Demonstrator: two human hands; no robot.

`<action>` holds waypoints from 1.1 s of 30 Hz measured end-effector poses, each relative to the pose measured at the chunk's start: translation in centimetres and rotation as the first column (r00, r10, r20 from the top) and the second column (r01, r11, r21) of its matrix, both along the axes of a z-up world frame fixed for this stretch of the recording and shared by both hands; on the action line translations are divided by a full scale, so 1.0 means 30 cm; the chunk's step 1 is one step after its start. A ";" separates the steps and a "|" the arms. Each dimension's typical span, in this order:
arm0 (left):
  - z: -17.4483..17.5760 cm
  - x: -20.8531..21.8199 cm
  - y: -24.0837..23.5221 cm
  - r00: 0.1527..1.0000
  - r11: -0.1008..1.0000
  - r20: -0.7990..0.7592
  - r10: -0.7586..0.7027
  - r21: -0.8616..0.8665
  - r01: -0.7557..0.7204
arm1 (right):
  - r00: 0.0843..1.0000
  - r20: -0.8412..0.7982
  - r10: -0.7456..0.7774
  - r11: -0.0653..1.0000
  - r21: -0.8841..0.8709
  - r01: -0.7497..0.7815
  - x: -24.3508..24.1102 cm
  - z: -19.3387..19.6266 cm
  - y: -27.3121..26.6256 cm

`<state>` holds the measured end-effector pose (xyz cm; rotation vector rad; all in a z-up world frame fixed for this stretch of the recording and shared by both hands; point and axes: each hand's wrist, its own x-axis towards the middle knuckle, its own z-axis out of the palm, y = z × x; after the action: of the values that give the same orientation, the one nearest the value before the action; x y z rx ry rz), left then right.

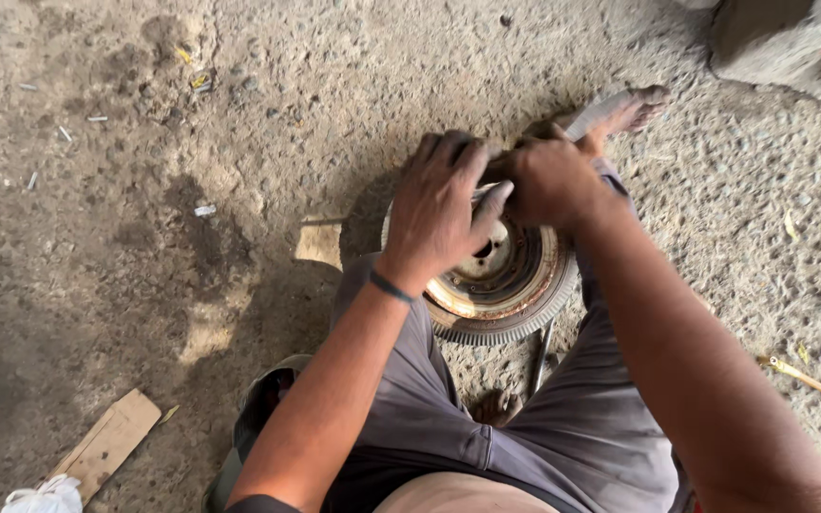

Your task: The person sits on the ground and uses a metal bar to pry and remove a circular metal ring from a wheel hub. They repeatedly insert the bar into the gap between the ring and the hub, lever it out, and finally lift the ring away by hand.

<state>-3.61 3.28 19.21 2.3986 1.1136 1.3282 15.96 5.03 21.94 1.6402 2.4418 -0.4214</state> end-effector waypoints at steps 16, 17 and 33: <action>-0.111 -0.009 -0.071 0.990 0.798 0.069 -0.120 -0.587 0.137 | 0.637 -0.657 -0.403 0.555 0.377 0.741 -0.014 -0.034 -0.193; -0.102 -0.004 -0.077 0.992 0.784 0.024 -0.122 -0.611 0.112 | 0.561 -0.724 -0.402 0.612 0.243 0.752 -0.021 -0.050 -0.208; -0.227 0.133 0.071 0.922 0.673 0.095 -0.375 -0.657 0.341 | 0.953 -0.270 -0.137 0.689 0.665 0.287 0.105 -0.055 -0.152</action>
<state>0.37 5.42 12.39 1.9549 0.8539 0.5910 19.13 0.48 20.30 2.2759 2.7592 0.4239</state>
